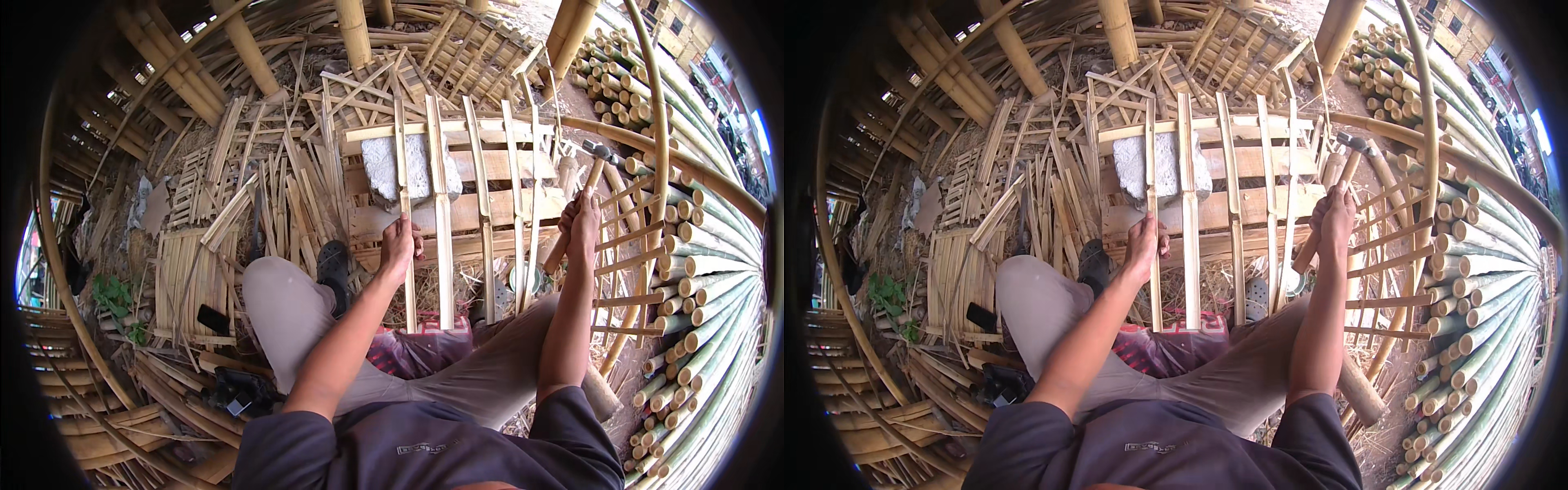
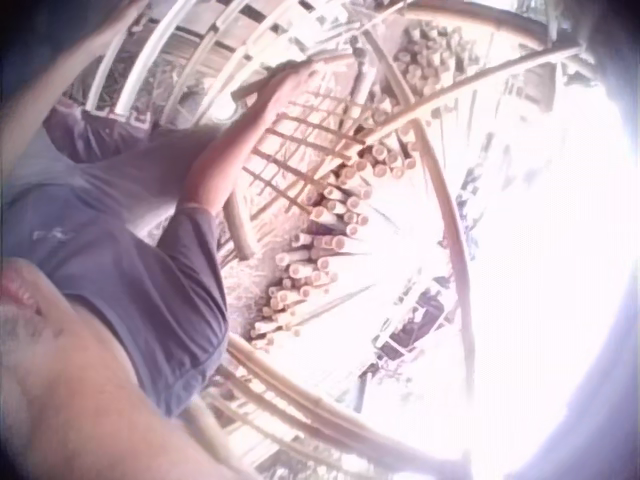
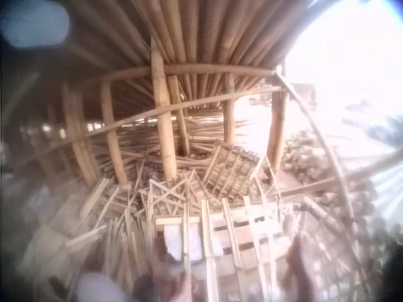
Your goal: The person constructs a bamboo structure by hammering bamboo slats into a frame and then uses a machete to trim and shape a bamboo piece while sitting on the ground.
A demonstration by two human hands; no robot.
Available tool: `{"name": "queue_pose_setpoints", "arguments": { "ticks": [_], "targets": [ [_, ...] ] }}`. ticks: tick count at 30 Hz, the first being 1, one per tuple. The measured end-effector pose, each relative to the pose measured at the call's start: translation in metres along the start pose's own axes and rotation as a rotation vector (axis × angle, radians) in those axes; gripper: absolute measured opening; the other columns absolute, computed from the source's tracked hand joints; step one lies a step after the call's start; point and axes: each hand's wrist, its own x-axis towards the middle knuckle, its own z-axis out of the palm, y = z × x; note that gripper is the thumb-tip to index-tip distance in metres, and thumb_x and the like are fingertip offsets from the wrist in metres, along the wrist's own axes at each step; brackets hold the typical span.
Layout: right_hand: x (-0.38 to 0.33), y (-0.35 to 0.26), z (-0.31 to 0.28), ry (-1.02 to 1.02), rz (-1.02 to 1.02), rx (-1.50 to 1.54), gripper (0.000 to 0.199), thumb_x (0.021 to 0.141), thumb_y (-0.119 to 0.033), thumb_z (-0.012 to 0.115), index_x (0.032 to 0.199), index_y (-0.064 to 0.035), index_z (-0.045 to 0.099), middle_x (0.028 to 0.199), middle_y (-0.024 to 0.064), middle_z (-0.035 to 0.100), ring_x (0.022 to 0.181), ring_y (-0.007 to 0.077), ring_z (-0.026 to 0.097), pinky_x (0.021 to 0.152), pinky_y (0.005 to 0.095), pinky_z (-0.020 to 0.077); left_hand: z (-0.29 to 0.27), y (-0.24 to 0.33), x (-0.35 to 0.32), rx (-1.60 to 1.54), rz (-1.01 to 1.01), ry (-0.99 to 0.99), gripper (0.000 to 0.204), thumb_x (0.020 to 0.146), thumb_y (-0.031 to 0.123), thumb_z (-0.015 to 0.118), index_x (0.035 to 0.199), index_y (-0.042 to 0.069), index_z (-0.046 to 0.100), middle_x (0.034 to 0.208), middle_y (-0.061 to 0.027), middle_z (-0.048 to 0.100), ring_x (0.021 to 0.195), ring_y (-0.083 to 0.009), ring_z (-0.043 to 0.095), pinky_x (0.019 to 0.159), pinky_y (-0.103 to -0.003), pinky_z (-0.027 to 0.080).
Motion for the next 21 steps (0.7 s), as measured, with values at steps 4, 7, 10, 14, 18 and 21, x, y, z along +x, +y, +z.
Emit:
{"name": "queue_pose_setpoints", "arguments": {
  "ticks": [4,7,10,14,18,21],
  "targets": [
    [-0.004,0.000,-0.001,0.026,-0.003,-0.056,0.033,0.106,-0.036,0.041,0.082,-0.0125,0.041,0.057,-0.0072,0.031,0.043,0.0040,0.028,0.038,0.0217,0.0245,-0.005,0.025,-0.005,0.801,0.097,0.300,0.065,0.099,0.057,0.035,0.120,-0.003,0.048,0.092,-0.0250,0.067,0.087,-0.0359,0.068,0.079,-0.044,0.054],
    [0.002,0.004,-0.008,-0.005,0.050,-0.045,0.034,0.105,-0.039,0.043,0.082,-0.0131,0.041,0.058,-0.0074,0.031,0.044,0.0041,0.027,0.039,0.0220,0.0238,-0.017,0.076,-0.023,1.178,0.406,0.210,0.059,0.098,0.046,0.048,0.130,-0.003,0.046,0.107,-0.0310,0.063,0.102,-0.0443,0.063,0.089,-0.048,0.050],
    [0.011,0.003,-0.026,-0.050,0.222,0.190,0.034,0.104,-0.039,0.044,0.082,-0.0138,0.042,0.059,-0.0077,0.029,0.044,0.0044,0.027,0.040,0.0223,0.0225,-0.019,0.153,-0.045,1.453,0.484,-0.149,0.045,0.097,0.034,0.055,0.125,-0.001,0.053,0.102,-0.0242,0.066,0.096,-0.0402,0.064,0.087,-0.046,0.050],
    [0.024,0.008,-0.034,-0.343,0.533,0.962,0.036,0.103,-0.038,0.048,0.079,-0.0106,0.043,0.057,-0.0068,0.030,0.043,0.0038,0.028,0.039,0.0201,0.0281,-0.056,0.187,-0.039,1.325,0.293,-0.333,0.037,0.092,0.032,0.063,0.110,-0.001,0.058,0.096,-0.0199,0.066,0.095,-0.0360,0.064,0.084,-0.043,0.050],
    [0.025,0.006,-0.040,-0.303,0.678,1.245,0.043,0.102,-0.036,0.050,0.070,-0.0105,0.039,0.054,-0.0039,0.035,0.041,0.0059,0.032,0.039,0.0197,0.0323,-0.108,0.175,-0.038,1.582,0.652,-0.010,0.029,0.085,0.024,0.073,0.082,0.001,0.056,0.087,-0.0157,0.062,0.089,-0.0322,0.063,0.080,-0.040,0.049],
    [0.022,0.011,-0.043,-0.157,0.654,1.210,0.041,0.102,-0.036,0.050,0.074,-0.0077,0.040,0.054,-0.0020,0.036,0.041,0.0071,0.033,0.039,0.0199,0.0347,-0.086,0.176,-0.032,1.378,0.574,0.158,0.031,0.077,0.007,0.075,0.065,-0.001,0.047,0.087,-0.0180,0.060,0.094,-0.0320,0.064,0.086,-0.038,0.050]
  ]
}}
